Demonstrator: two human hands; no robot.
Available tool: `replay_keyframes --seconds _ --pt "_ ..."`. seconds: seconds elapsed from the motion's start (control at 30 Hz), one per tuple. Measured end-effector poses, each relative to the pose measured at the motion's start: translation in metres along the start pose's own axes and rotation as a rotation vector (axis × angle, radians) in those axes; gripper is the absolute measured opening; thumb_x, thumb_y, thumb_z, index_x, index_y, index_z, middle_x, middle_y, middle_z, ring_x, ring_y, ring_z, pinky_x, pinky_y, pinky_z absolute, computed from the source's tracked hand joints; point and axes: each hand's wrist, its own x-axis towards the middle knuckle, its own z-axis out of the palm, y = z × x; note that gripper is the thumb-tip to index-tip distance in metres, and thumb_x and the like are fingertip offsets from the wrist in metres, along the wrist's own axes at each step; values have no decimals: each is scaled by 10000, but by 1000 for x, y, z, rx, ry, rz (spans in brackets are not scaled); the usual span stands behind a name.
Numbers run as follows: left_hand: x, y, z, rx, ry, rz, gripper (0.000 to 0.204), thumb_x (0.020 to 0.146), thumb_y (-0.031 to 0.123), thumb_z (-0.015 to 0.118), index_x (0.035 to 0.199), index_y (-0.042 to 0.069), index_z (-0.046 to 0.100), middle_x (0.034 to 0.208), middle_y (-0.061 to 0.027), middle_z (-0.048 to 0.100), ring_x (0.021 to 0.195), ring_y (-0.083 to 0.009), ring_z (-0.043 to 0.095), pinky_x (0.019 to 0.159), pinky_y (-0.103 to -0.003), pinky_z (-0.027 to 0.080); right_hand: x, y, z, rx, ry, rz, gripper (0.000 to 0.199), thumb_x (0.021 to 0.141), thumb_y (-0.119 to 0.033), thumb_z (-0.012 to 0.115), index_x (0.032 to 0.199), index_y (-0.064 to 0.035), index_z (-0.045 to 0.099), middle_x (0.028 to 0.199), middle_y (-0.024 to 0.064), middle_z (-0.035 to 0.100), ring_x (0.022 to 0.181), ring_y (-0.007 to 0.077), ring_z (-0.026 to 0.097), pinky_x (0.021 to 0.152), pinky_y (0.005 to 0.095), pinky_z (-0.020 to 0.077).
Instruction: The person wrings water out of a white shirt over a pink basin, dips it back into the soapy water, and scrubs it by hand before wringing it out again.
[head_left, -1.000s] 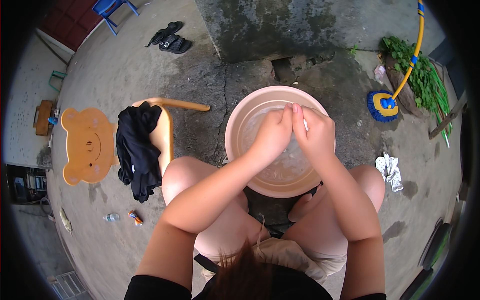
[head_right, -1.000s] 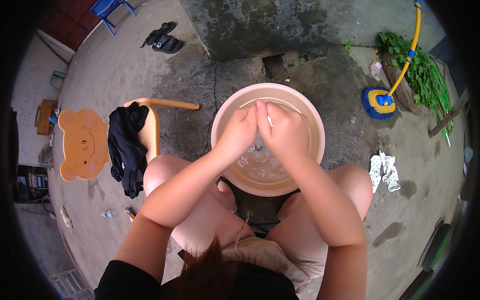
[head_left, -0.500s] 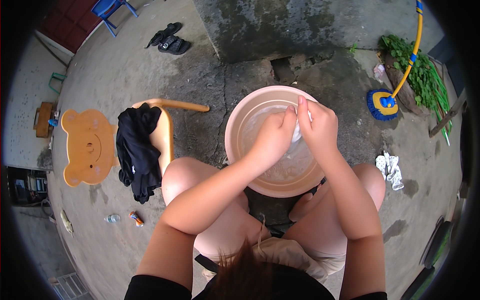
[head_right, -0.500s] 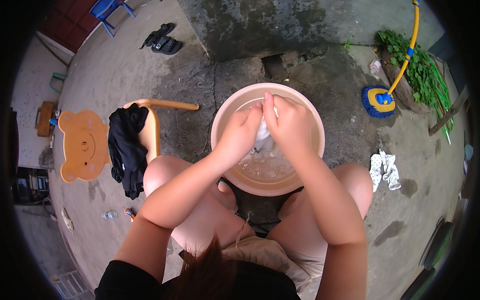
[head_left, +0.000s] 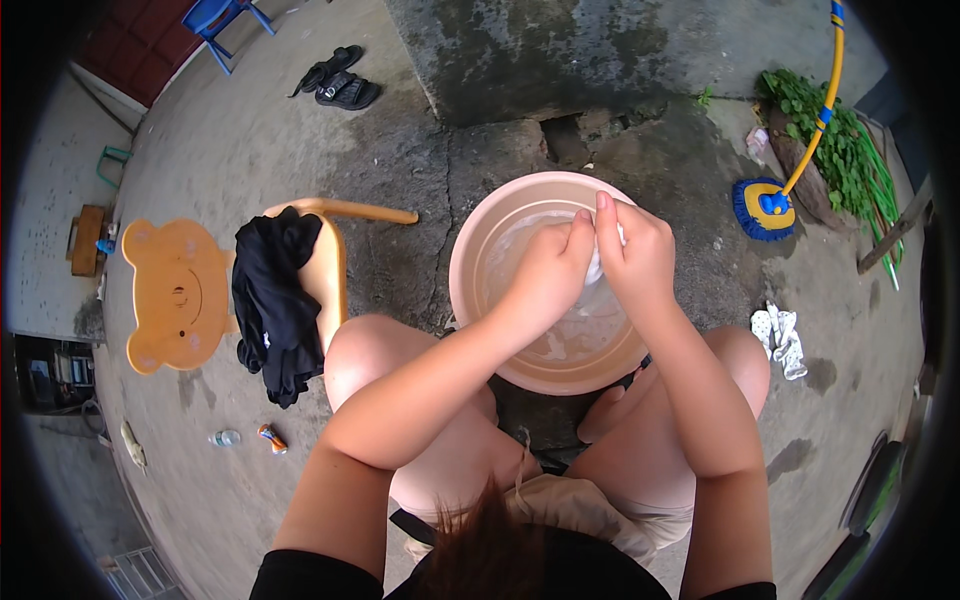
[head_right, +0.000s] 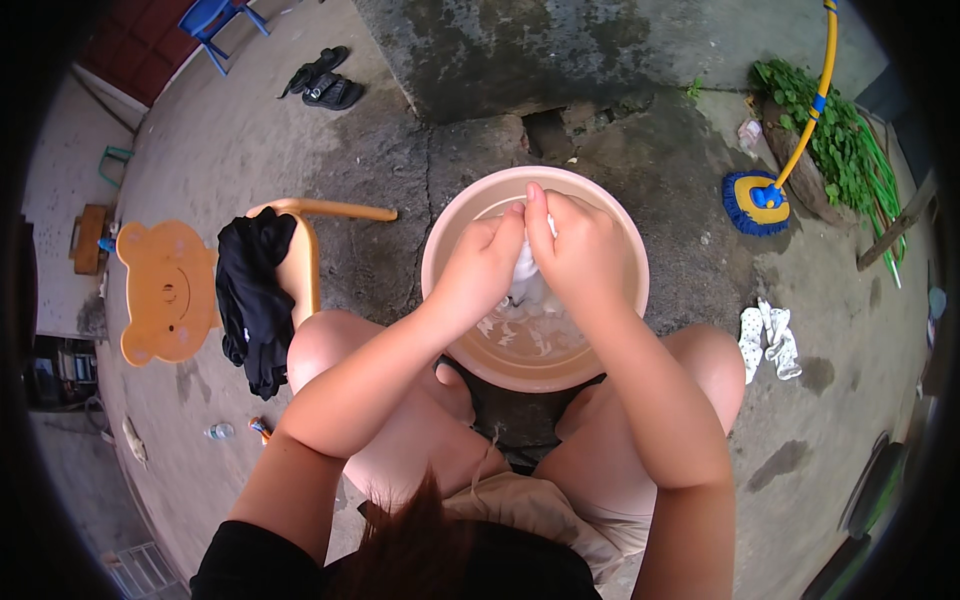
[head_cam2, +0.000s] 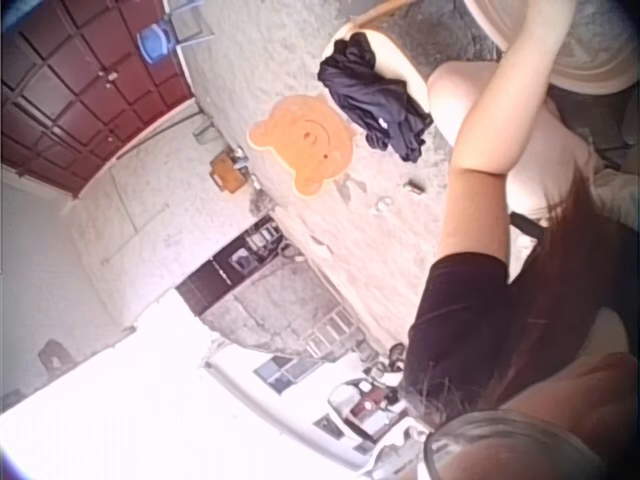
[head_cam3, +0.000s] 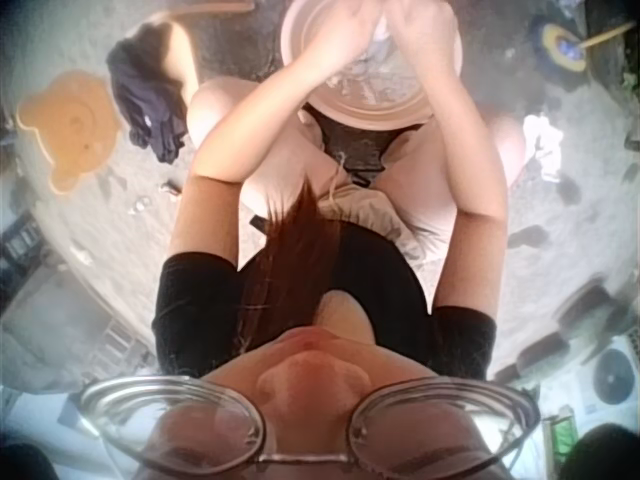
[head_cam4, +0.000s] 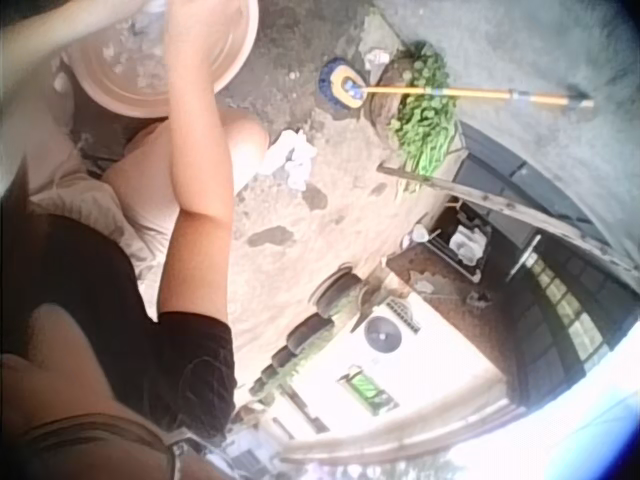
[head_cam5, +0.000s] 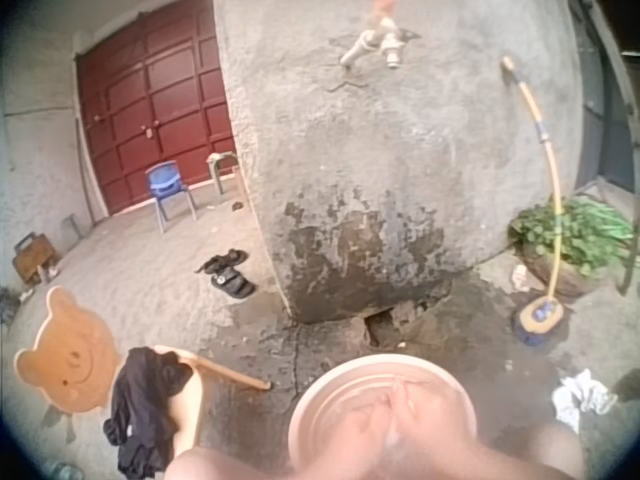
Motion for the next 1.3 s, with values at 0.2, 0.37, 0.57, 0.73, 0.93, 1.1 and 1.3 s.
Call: replay_keyframes --seconds 0.2,0.37,0.57,0.73,0.93,1.1,1.3 --pt "6 -6 -8 -54 32 -74 481 1022 323 345 877 -48 615 744 -56 606 699 -110 529 647 -282 431 -11 -20 -3 -18 -65 -122 280 913 -193 572 694 -26 628 561 134 570 453 289 547 434 366 405" --pt "-1 4 -5 11 -24 -29 483 1022 332 350 838 -35 605 727 -45 589 691 -104 521 642 -271 426 0 1 1 16 -20 32 272 909 -198 577 691 -41 624 533 121 542 437 286 528 431 369 399" --pt "10 -3 -8 -83 36 -72 486 1022 334 352 831 -31 610 726 -45 589 693 -105 525 646 -265 427 -12 -14 2 33 -64 -78 267 909 -194 575 693 -46 628 541 124 544 442 287 531 437 377 398" --pt "5 -6 -4 -14 49 6 477 1022 321 351 844 -38 609 741 -49 600 684 -112 526 644 -267 428 -7 -9 2 10 -29 -110 268 910 -193 574 691 -48 629 546 123 551 456 279 542 446 369 406" --pt "2 1 1 22 53 9 506 1015 323 351 781 -49 602 666 -82 588 630 -144 536 615 -310 431 -2 -9 0 52 2 3 272 901 -180 582 665 -48 609 542 115 551 459 272 547 451 360 415" --pt "8 -10 -6 -125 105 -25 543 1008 322 350 721 -58 609 591 -119 573 596 -179 555 616 -349 438 -14 -20 2 -6 -58 -115 292 910 -193 572 651 -59 593 537 117 539 462 273 545 453 362 419" --pt "0 0 3 -4 16 15 481 1022 325 357 839 -33 622 687 -23 581 663 -93 515 619 -269 424 1 6 -1 -90 -45 38 279 903 -191 582 659 -57 593 569 119 560 473 273 550 439 362 410"
